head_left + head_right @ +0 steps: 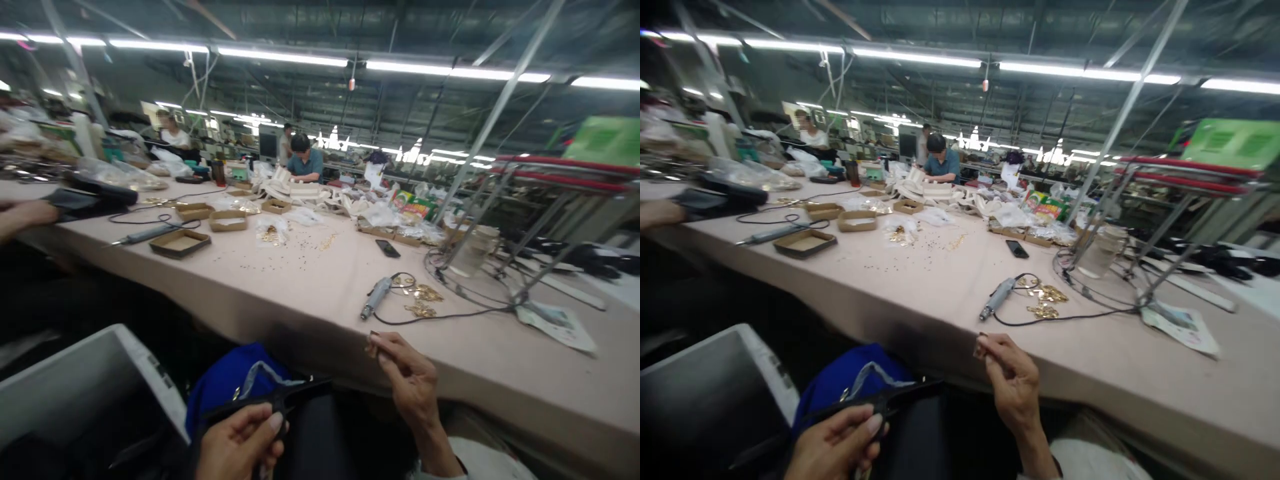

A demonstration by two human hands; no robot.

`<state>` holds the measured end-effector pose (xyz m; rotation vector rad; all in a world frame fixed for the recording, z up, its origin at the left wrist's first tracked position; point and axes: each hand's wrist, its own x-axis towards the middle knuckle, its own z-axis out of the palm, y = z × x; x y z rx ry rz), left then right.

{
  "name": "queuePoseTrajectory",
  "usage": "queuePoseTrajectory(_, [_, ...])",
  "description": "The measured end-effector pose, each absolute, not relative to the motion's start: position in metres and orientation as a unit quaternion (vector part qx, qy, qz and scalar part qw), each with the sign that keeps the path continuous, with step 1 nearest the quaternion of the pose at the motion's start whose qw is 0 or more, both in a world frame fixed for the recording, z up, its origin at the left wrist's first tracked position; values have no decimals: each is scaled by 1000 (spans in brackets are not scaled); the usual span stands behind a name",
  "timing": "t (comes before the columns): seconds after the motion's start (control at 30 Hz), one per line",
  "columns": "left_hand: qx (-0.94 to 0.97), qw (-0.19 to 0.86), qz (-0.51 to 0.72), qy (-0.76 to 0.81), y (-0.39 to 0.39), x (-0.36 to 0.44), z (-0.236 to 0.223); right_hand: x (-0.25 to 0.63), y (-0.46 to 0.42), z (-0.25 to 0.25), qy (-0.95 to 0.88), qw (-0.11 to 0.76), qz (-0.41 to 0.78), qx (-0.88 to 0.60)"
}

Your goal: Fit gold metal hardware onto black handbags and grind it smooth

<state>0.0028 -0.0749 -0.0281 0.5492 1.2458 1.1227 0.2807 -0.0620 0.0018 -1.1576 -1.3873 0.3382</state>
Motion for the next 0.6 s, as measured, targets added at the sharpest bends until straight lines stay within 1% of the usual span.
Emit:
queuePoseTrajectory(0.1, [275, 630, 504, 522, -80, 3, -25, 238, -76, 9, -553, 620, 240, -502])
queuePoseTrajectory(0.17, [283, 631, 512, 509, -82, 2, -24, 213, -84, 12, -524, 613, 314, -501])
queuePoseTrajectory(0.3, [298, 620, 514, 513, -87, -1, -20, 179, -90, 12, -530, 542, 420, -500])
queuePoseTrajectory(0.47, [325, 635, 503, 488, -89, -2, -15, 163, -83, 10, -574, 482, 475, -462])
queuePoseTrajectory(0.6, [345, 632, 497, 483, -89, -4, -11, 156, -83, 5, -583, 461, 476, -470])
